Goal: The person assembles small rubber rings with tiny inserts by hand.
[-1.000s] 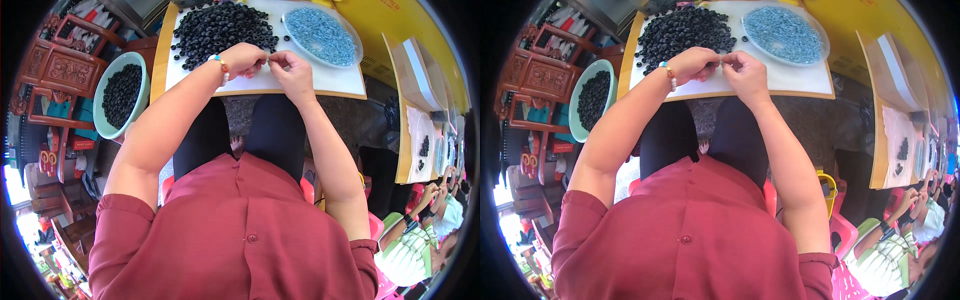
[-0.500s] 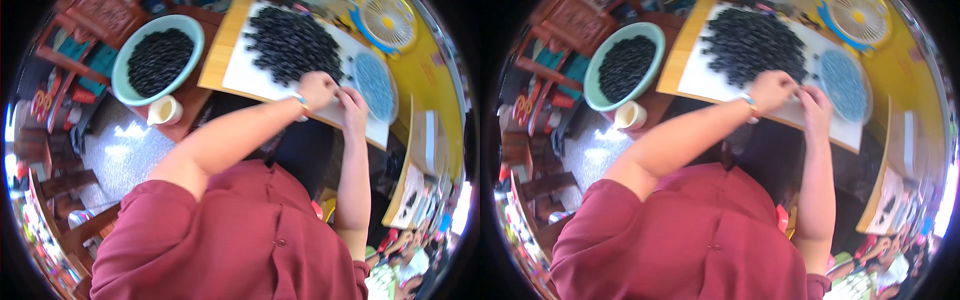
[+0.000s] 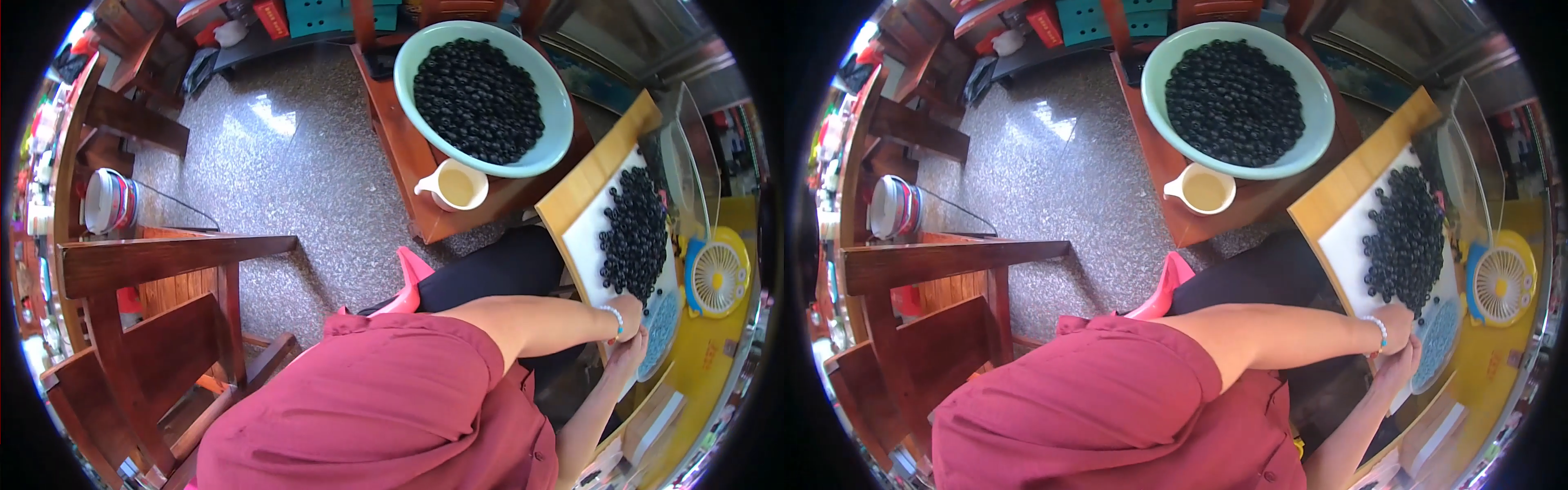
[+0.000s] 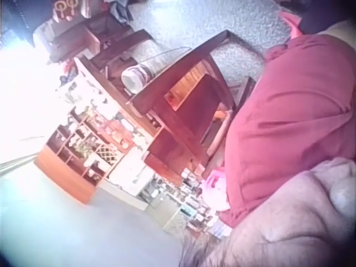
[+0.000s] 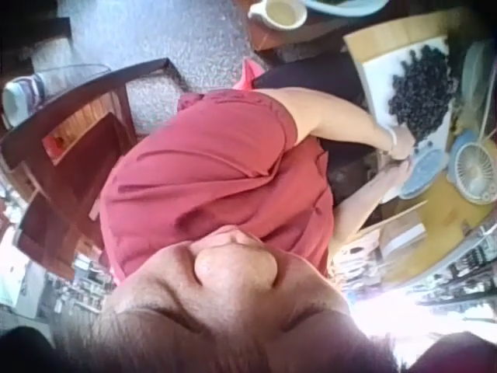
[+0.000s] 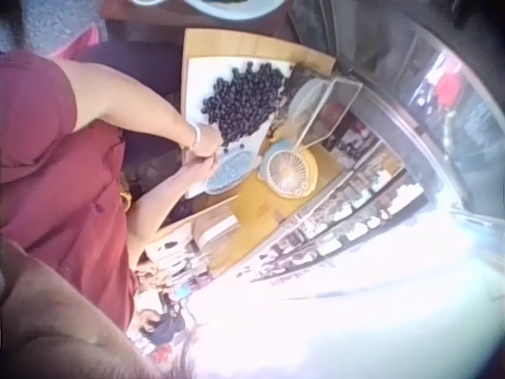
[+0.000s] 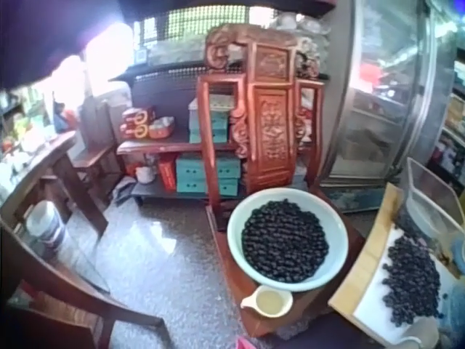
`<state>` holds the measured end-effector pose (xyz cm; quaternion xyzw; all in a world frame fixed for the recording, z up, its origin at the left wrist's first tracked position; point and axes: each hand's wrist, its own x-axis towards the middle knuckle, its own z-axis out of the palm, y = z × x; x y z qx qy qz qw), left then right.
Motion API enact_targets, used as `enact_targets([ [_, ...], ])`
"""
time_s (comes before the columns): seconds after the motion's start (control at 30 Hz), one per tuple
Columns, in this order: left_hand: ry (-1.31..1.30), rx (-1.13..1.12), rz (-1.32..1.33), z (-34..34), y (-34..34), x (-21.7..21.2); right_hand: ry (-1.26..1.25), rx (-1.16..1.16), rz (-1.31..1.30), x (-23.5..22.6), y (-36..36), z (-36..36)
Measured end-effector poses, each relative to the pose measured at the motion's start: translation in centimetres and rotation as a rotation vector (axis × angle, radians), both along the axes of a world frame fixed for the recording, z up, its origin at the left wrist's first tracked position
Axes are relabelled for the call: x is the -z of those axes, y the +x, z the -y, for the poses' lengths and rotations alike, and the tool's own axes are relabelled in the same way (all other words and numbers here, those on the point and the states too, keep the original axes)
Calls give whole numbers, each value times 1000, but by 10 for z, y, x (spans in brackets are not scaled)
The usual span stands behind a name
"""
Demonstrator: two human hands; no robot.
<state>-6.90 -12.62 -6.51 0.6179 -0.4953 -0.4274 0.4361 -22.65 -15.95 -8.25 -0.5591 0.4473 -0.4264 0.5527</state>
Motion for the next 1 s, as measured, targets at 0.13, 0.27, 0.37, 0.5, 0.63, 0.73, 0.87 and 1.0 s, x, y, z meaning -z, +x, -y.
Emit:
enact_targets([
  [0.13, 99, 72, -109, 0, 10, -6, 24, 7, -147, -8, -4, 4],
  [0.27, 99, 79, -112, -4, 14, -11, 56, 81, -158, -30, 38, -27],
  [0.37, 25, 56, -221, -10, 14, -10, 103, 124, -159, -35, 28, -22],
  [0.5, 73, 26, -298, -10, 14, -10, 158, 74, -117, -34, 18, -16],
  [0.63, -11, -27, -327, -10, 14, -3, 232, 66, -54, -39, 26, -21],
  [0.73, -74, 31, -292, -14, 16, -5, 258, 126, -115, -36, 8, -10],
  [0.87, -63, -10, -228, -11, 14, -4, 233, 127, -156, -39, 25, -17],
  [1.0, -13, 43, -246, -9, 16, -4, 227, 14, -166, -35, 10, -9],
])
